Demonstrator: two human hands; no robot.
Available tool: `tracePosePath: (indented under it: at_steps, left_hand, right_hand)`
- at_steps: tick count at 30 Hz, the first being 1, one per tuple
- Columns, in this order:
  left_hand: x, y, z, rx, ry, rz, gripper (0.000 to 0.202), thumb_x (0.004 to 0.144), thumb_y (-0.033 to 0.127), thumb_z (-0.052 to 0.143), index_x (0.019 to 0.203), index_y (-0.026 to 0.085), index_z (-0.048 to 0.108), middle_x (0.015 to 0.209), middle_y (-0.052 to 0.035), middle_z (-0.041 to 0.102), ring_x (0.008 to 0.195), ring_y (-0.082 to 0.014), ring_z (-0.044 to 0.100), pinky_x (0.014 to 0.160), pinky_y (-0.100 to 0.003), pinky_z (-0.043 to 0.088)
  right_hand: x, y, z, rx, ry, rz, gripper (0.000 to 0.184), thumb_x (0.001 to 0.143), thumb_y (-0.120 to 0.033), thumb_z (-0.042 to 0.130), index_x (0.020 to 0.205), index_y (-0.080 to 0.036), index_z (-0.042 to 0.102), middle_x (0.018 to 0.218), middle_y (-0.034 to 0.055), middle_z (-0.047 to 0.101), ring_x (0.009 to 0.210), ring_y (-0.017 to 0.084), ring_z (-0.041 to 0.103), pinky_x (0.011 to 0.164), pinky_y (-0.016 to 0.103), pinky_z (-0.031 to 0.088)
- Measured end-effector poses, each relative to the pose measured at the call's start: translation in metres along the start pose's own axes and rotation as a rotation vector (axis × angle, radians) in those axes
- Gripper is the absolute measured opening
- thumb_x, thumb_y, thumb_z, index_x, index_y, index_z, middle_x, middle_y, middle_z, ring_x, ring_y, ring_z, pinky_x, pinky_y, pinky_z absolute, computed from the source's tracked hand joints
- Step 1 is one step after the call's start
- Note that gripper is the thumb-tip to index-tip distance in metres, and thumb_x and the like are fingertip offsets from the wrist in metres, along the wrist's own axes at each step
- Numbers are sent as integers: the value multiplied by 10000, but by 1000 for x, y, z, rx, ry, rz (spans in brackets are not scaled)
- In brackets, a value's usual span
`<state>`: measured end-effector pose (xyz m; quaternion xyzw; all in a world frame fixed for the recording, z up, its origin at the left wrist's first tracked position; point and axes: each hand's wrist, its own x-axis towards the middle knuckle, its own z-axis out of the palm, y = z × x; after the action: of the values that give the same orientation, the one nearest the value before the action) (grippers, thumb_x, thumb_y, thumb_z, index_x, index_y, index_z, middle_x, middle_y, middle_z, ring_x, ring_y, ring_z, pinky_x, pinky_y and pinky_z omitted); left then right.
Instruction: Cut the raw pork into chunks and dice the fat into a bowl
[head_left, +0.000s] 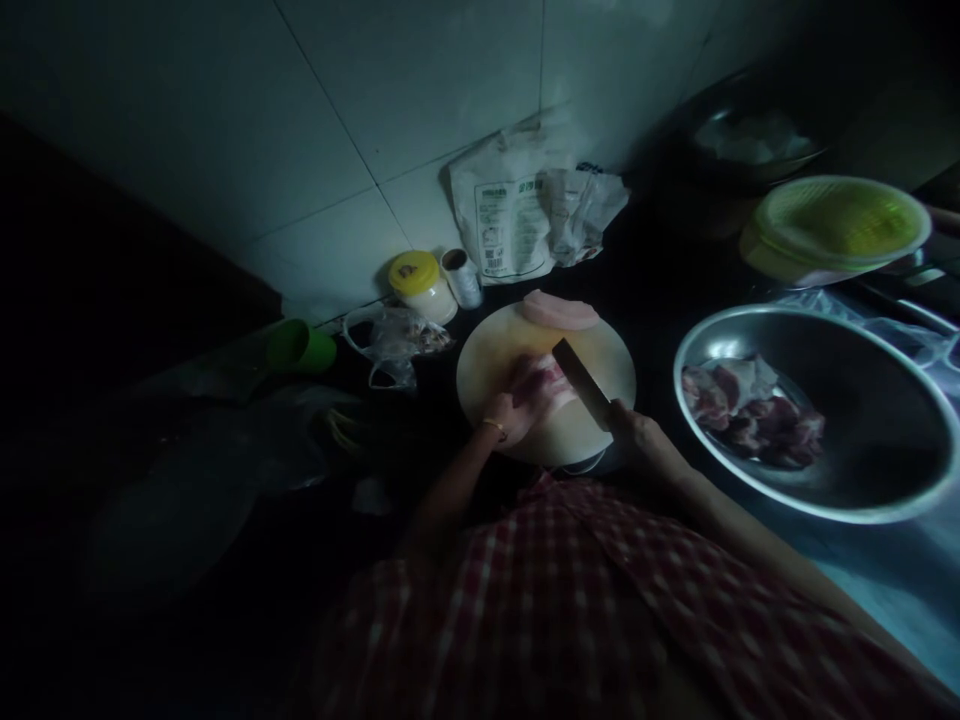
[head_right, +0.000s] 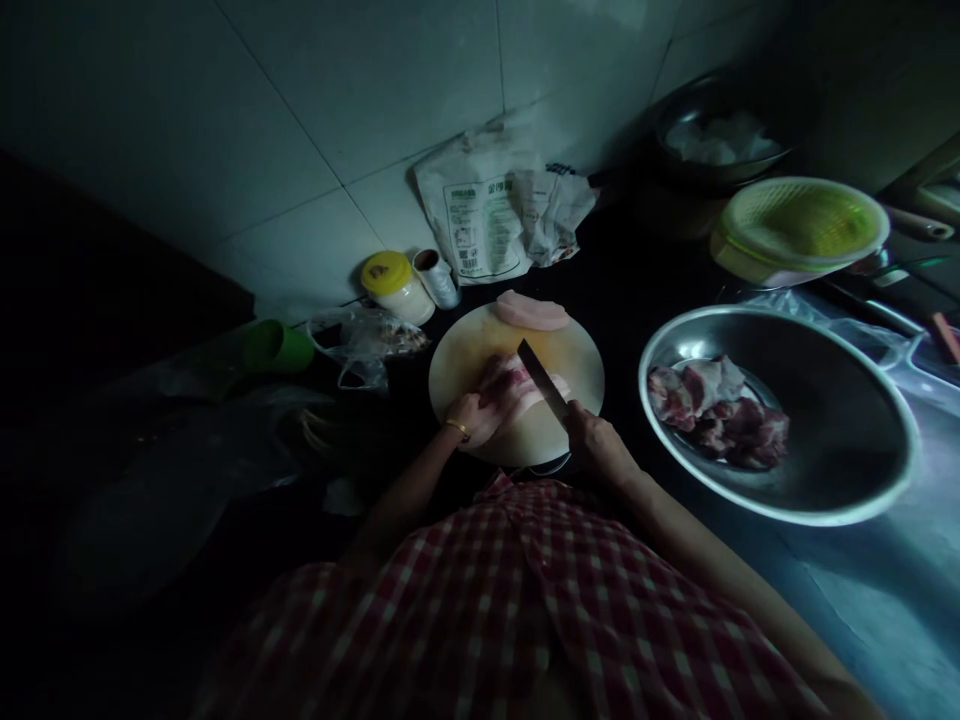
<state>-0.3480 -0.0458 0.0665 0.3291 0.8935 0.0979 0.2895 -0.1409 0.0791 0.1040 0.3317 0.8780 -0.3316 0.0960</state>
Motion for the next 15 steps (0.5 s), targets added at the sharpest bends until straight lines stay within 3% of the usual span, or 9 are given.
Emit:
tracePosePath:
  at_steps: [3, 7, 11, 13, 15]
  left_hand:
    - [-9, -12, 3, -41, 39, -61, 473, 841, 500, 467, 1041, 121, 666, 940, -151, 652, 938, -255, 606, 767, -298, 440]
    - [1, -14, -2, -57, 152, 62, 358, 853, 392, 487, 1051, 143, 652, 962, -127, 647, 928, -230, 599, 821, -307, 430]
    - [27, 2, -24, -31, 300, 119, 587, 729, 516, 617, 1126, 87, 570, 1096, -178, 575, 1061, -324, 502, 927, -443, 352]
    - [44, 14, -38, -76, 195, 275, 669, 647, 529, 685, 1145, 107, 540, 1102, -149, 573, 1028, -293, 512, 905, -403, 375]
    - [62, 24, -49, -139, -52, 390, 536, 626, 475, 716, 1020, 131, 601, 931, -81, 631, 841, -203, 569, 777, -304, 436]
  right_hand:
    - [6, -14, 0, -21, -33, -29, 384, 850, -337, 202, 1027, -105, 453, 864, 20, 503, 556, -97, 173, 568, 66, 111]
    - [22, -19, -9, -149, 8, -105, 382, 843, -306, 204, 1041, -105, 462, 919, 29, 501, 570, -93, 143, 574, 74, 83]
    - [30, -4, -24, -201, 94, -114, 404, 837, -309, 210, 1022, -60, 469, 824, 48, 489, 536, -83, 120, 551, 105, 73]
    - [27, 6, -28, -155, 108, -89, 398, 828, -311, 224, 991, -46, 472, 770, 48, 478, 520, -80, 138, 538, 108, 78]
    - [20, 15, -28, -97, 117, -87, 395, 821, -326, 230, 944, -39, 472, 741, 48, 471, 518, -78, 183, 529, 94, 101]
